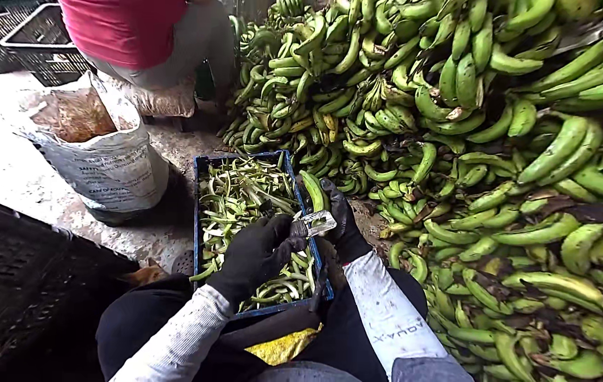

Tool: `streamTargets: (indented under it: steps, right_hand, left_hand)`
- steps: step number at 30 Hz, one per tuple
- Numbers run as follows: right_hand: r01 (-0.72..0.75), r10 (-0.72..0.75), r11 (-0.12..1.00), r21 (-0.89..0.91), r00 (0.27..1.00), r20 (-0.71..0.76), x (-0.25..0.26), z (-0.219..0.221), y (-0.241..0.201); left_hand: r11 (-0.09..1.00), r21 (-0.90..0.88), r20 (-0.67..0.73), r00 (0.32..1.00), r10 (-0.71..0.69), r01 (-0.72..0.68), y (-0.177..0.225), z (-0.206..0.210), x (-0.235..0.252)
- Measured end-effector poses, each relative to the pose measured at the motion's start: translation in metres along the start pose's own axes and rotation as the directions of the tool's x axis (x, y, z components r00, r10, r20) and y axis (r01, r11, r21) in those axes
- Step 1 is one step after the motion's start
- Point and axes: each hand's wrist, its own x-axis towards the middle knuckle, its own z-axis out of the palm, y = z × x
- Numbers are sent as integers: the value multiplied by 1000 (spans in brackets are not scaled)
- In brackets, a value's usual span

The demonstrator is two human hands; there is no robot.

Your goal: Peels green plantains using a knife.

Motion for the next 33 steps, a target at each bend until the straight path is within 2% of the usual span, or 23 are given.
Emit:
streamTargets:
  steps: [2, 4, 6, 7, 9, 11, 13, 16, 18, 20, 22, 24, 26, 28, 29, 31, 33]
  right_hand:
    - [-8, 7, 1000, 20, 999, 34, -3, 4, 8]
    - [33, -39, 998, 46, 990, 134, -8, 6, 20]
    - [46, -48, 999, 19, 981, 189, -16, 15, 28]
    - [7, -8, 1000, 6, 983, 181, -22, 21, 31]
    - [-96, 90, 994, 44, 988, 128, -34, 32, 34]
    - [-102, 83, 988, 115, 984, 158, -35, 28, 36]
    - [-68, 44, 987, 146, 986, 162, -28, 16, 34]
    - [80, -85, 995, 53, 993, 81, -16, 9, 21]
    - [147, -146, 989, -2, 988, 58, -13, 8, 14]
    - [108, -109, 994, 35, 993, 46, -14, 10, 15]
    - [70, -85, 991, 110, 987, 139, -15, 8, 26]
    - [-12, -50, 980, 197, 952, 302, -18, 8, 43]
    - [-115, 9, 960, 254, 923, 384, -29, 15, 54]
    - [-242, 105, 925, 294, 904, 414, -38, 21, 53]
    - [-275, 123, 904, 328, 901, 416, -37, 20, 51]
    - [-197, 50, 919, 341, 918, 394, -30, 14, 45]
    - [-24, -91, 946, 323, 937, 337, -18, 9, 35]
  left_hand:
    - [996, 93, 1, 1000, 13, -13, -4, 1, 4]
    - [992, 125, -36, 999, -18, 22, -10, 4, 9]
    - [979, 180, -134, 988, -74, 98, -17, 3, 17]
    - [966, 210, -212, 971, -108, 153, -23, 1, 22]
    - [954, 138, -357, 912, -202, 266, -38, -12, 31]
    - [958, -50, -451, 849, -275, 284, -48, -31, 33]
    - [968, -169, -422, 874, -241, 185, -38, -42, 22]
    - [945, -328, -177, 983, -51, -10, -21, -26, 5]
    - [921, -387, -28, 999, 42, -50, -17, -4, -1]
    - [938, -346, 55, 997, 52, -30, -15, 7, -7]
    - [978, -209, 15, 1000, 27, -23, -21, 10, -3]
    - [1000, 18, -136, 991, 4, -1, -34, 6, 8]
    - [979, 161, -306, 949, -71, 125, -47, -5, 20]
    - [970, 71, -420, 889, -182, 233, -57, -22, 27]
    - [976, -3, -449, 872, -197, 219, -57, -29, 25]
    - [987, -130, -425, 894, -145, 99, -45, -32, 13]
    - [963, -268, -281, 955, -96, 18, -31, -21, 0]
